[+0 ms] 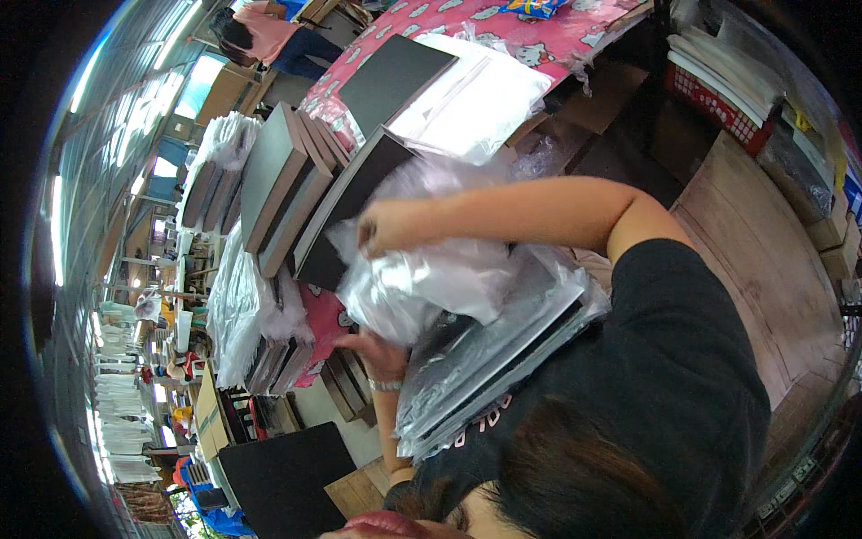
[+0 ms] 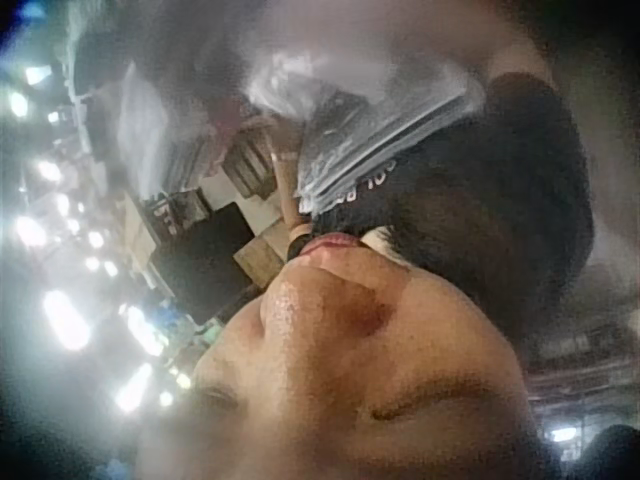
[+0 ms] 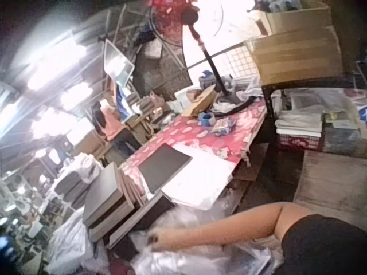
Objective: The person picks up a black board, inserts it into a clear plastic bag, and folds the excess plastic around the board.
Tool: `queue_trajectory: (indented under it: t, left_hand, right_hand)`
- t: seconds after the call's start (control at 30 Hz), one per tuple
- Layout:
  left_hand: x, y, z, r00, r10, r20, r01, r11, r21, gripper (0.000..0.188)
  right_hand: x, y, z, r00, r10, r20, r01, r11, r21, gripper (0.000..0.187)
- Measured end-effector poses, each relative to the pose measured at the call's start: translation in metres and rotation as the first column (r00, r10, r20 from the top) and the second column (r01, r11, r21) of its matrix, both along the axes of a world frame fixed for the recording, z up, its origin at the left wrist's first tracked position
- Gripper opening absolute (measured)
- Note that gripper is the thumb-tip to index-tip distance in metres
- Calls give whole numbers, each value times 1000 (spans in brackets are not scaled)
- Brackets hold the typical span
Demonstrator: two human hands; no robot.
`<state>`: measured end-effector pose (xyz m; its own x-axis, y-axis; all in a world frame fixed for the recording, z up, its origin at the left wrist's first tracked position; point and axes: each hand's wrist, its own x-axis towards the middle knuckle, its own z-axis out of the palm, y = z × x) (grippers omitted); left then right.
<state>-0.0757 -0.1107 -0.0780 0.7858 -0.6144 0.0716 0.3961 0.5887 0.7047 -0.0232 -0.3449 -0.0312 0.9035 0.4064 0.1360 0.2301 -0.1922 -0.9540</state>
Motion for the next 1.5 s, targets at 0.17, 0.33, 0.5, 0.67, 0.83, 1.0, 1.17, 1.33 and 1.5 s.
queue_trajectory:
  t: [0.17,0.33,0.5,0.67,0.83,1.0,1.17,1.33,1.5]
  left_hand:
    - [-22,36,4,996,89,-2,-75,848,524,69]
    - [25,40,44,913,356,198,-400,700,591,39]
    - [48,-3,90,733,618,286,-678,700,225,24]
    - [52,-65,88,691,591,416,-709,668,228,31]
    - [34,-88,98,834,425,351,-521,815,253,38]
    - [41,-78,97,852,373,368,-494,805,327,39]
    - [48,-86,98,788,499,360,-589,782,203,24]
    - [48,-88,103,664,593,455,-696,713,85,18]
    - [47,-91,109,722,578,381,-655,749,104,27]
  right_hand:
    - [-27,15,-13,970,203,134,-198,979,-52,28]
    - [-10,30,3,960,130,247,-123,991,-42,42]
    - [-3,-22,45,968,-17,251,-4,997,83,38]
    - [-1,-26,51,794,-202,573,205,977,60,21]
    - [-2,-29,53,832,-327,448,314,944,106,16]
    - [-9,-18,48,675,-365,641,282,931,233,18]
    - [2,-14,49,607,-393,690,479,874,77,21]
    - [-10,-27,73,723,-416,551,352,909,225,22]
    - [-6,-23,70,774,-466,429,353,880,319,25]
